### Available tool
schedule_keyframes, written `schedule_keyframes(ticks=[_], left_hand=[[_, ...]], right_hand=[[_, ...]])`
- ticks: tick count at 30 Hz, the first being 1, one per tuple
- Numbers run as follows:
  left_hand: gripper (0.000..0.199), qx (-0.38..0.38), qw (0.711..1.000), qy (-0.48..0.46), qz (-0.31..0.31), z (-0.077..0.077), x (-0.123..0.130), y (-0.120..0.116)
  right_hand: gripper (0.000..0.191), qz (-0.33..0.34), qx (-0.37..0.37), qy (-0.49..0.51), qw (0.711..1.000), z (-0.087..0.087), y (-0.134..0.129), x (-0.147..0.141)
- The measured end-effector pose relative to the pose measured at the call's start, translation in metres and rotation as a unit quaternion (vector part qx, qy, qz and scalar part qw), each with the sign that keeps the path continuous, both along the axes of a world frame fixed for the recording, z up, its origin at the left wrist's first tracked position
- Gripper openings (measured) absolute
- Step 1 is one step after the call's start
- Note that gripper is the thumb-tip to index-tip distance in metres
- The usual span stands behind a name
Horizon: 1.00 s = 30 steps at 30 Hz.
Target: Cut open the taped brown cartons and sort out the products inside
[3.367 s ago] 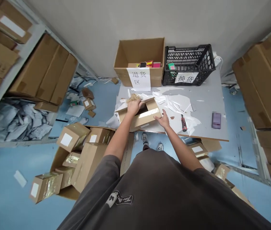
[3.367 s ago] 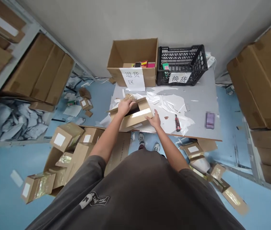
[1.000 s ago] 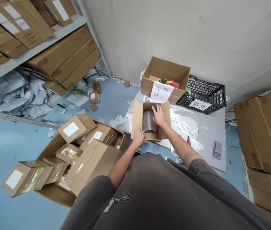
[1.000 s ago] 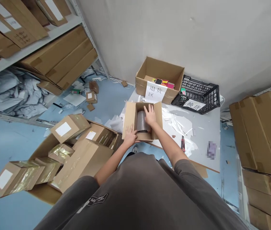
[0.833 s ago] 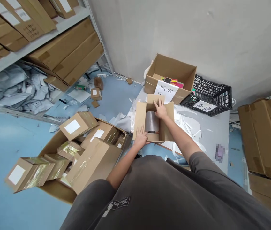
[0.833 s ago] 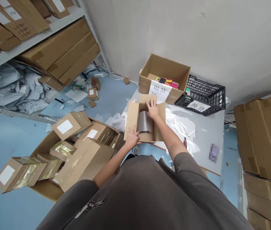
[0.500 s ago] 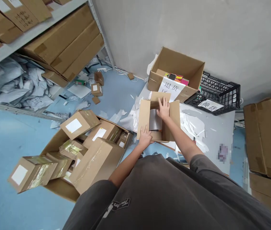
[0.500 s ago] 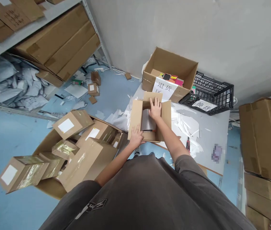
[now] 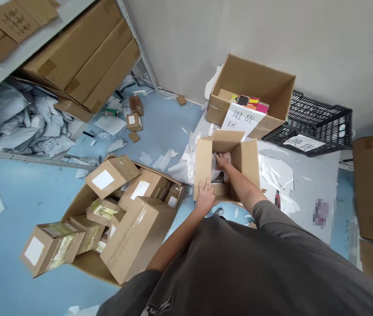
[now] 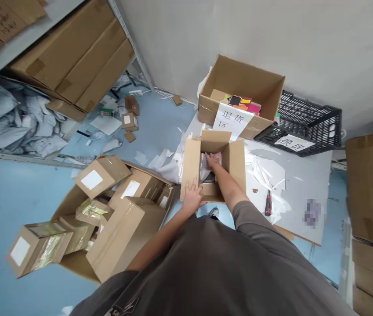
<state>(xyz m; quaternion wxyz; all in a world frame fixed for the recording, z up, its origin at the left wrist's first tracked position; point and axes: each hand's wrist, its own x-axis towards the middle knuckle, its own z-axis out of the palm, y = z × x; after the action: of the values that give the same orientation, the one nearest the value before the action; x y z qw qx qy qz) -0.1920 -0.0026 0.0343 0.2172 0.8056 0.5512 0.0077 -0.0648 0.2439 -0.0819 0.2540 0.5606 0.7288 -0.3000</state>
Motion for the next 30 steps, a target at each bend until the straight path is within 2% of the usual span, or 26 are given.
schedule_keyframes(ticks=[3,5,10,18,24,30], left_hand=[[0.021,-0.011,1.000,0.000,0.006,-0.003,0.005,-0.001],[0.022,-0.014,1.000,0.002,0.011,-0.005,0.006,-0.001],[0.023,-0.014,1.000,-0.003,0.007,-0.004,0.000,-0.002],[0.019,-0.033,0.999,-0.021,0.007,0.000,0.008,0.006],[0.019,-0.026,0.999,-0.018,0.012,-0.002,0.010,0.007],[0.023,-0.023,1.000,-0.001,0.000,-0.002,0.010,0.008]], right_hand=[[0.139,0.012,0.016,-0.019,1.000,-0.025,-0.001,-0.003],[0.142,0.019,0.041,-0.017,0.999,-0.033,-0.005,-0.003],[0.145,0.042,0.045,-0.018,0.998,-0.036,-0.005,-0.004],[0.133,0.048,0.048,-0.050,0.996,-0.047,0.020,0.014],[0.105,0.062,0.085,-0.049,0.993,-0.039,0.029,0.010],[0.085,0.000,0.029,-0.017,0.999,-0.011,0.040,0.014]])
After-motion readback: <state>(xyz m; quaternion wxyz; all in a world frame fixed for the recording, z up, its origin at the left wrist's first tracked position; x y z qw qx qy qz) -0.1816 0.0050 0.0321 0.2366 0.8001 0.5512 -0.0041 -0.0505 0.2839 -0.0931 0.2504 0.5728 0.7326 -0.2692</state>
